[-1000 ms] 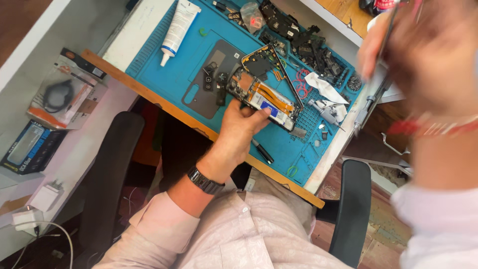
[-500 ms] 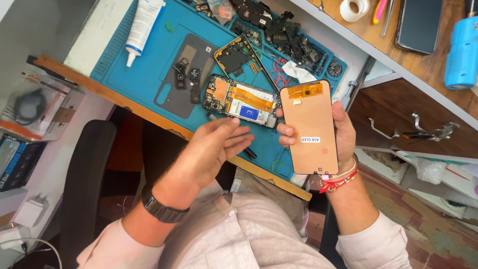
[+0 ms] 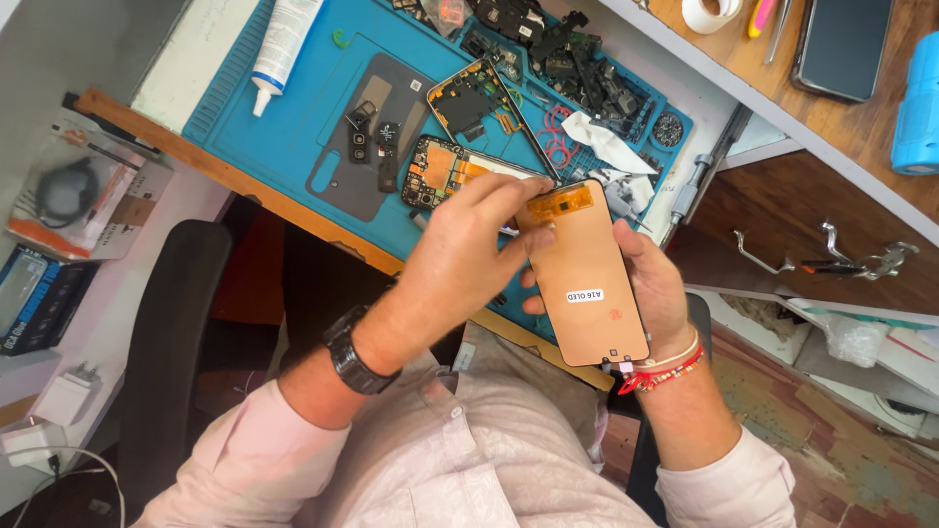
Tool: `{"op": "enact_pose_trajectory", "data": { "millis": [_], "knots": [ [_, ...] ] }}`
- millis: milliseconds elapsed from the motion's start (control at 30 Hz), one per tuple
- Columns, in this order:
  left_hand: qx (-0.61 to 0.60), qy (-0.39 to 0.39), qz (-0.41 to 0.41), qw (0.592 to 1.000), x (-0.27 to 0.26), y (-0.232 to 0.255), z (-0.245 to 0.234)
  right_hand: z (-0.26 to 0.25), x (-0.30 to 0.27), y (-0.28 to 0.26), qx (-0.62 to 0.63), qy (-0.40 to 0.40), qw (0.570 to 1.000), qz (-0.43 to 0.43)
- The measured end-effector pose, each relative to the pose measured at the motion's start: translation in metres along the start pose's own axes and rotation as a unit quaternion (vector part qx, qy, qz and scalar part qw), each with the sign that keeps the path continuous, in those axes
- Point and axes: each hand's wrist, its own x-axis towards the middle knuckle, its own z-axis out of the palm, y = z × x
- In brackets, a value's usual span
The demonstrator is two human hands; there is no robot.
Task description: The person uses a screwdriver to pry open the back cover of a smartphone. They then remove the back cover and peel off a protective film from a new screen assembly.
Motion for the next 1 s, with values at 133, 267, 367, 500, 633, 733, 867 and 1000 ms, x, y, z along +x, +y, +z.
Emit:
{"op": "enact_pose_trajectory", "data": {
  "millis": [133,267,367,500,633,733,867,1000],
  "knots": [
    [-0.051,-0.042,-0.108,0.992,0.002,-0.019,0.0,0.008,-0.006,-0.007,0.035,-0.005,0.998,0.043],
    [-0.214,-0.112,-0.249,0.938,0.007,-0.034,0.005,0.018,-0.007,-0.013,-0.022,0.022,0.996,0.086],
    [-0.339,-0.128,-0.327,0.873,0.006,-0.039,0.007,0.019,-0.008,-0.018,0.011,-0.029,0.996,0.081],
    [-0.459,-0.112,-0.359,0.805,0.003,-0.038,0.002,0.007,-0.024,-0.022,0.087,-0.094,0.991,0.047],
    [-0.544,-0.086,-0.376,0.745,-0.005,-0.035,0.006,-0.021,-0.032,-0.011,-0.143,0.077,0.98,-0.118],
    [-0.58,-0.059,-0.396,0.709,-0.009,-0.037,0.025,-0.027,-0.028,-0.01,-0.291,0.034,0.919,-0.264],
    [-0.614,-0.038,-0.409,0.674,-0.016,-0.042,0.052,-0.014,-0.023,0.001,-0.513,0.025,0.774,-0.369],
    [-0.612,-0.035,-0.435,0.66,-0.02,-0.04,0.066,-0.014,-0.015,0.001,-0.504,0.035,0.777,-0.375]
  ]
}}
